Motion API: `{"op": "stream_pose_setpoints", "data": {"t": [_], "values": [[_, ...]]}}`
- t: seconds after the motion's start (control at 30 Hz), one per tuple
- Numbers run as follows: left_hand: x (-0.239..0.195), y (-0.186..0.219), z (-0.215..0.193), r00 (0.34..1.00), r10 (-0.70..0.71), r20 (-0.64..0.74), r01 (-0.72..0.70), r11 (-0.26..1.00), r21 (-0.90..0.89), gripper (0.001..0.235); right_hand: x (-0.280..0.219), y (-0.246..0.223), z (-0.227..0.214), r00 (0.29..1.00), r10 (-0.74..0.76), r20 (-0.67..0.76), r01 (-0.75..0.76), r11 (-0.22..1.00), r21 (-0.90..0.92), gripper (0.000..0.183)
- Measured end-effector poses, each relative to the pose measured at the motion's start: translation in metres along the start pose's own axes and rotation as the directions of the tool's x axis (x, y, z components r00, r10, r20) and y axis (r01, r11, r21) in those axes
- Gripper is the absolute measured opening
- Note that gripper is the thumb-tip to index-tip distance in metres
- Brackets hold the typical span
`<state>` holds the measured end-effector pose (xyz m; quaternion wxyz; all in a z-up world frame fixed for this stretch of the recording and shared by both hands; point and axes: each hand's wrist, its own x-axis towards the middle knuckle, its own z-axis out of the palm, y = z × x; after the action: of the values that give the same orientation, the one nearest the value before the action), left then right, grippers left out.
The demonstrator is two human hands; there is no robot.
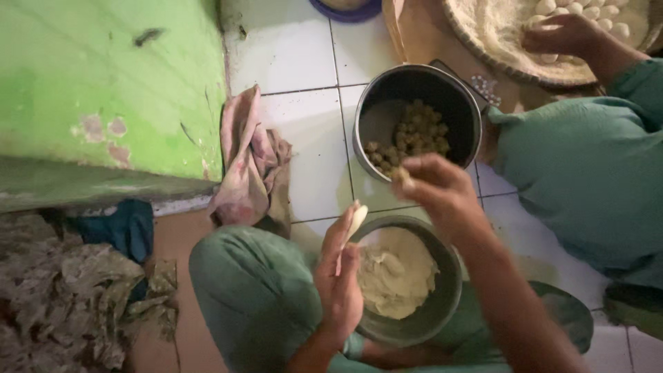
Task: The person sits on the floor and repeatedly takes small portions of dough from a bowl, flattens them into discs, fills them with a brown mixture from a pot, and seals them into balls. The finished dumplings are placed into a woven tray nearby.
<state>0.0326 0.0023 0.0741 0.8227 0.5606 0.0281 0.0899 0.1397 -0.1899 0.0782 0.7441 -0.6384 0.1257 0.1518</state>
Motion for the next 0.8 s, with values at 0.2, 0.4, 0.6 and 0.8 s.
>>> {"op": "stream_pose_setpoints", "data": {"t": [0.2, 0.4, 0.6, 0.8], "values": [[-0.008, 0.036, 0.047, 0.916, 0.355, 0.189, -0.399, 0.857, 0.327, 0.027, -0.118, 0.005, 0.033, 0.988, 0.022, -0.153, 0.023, 0.959, 0.282, 0.031], [-0.036, 0.057, 0.057, 0.82, 0.418, 0.391, -0.564, 0.706, 0.429, 0.043, -0.178, 0.018, 0.022, 0.944, -0.073, -0.321, 0.147, 0.966, 0.211, 0.026], [-0.09, 0.065, 0.037, 0.847, -0.435, 0.306, 0.478, 0.875, -0.077, 0.068, -0.225, 0.014, 0.021, 0.745, -0.651, -0.147, 0.491, 0.684, -0.54, 0.039], [-0.102, 0.058, -0.001, 0.654, -0.383, 0.652, 0.628, 0.756, -0.186, 0.068, -0.264, 0.026, 0.02, 0.568, -0.81, 0.142, 0.563, 0.257, -0.785, 0.046]]}}
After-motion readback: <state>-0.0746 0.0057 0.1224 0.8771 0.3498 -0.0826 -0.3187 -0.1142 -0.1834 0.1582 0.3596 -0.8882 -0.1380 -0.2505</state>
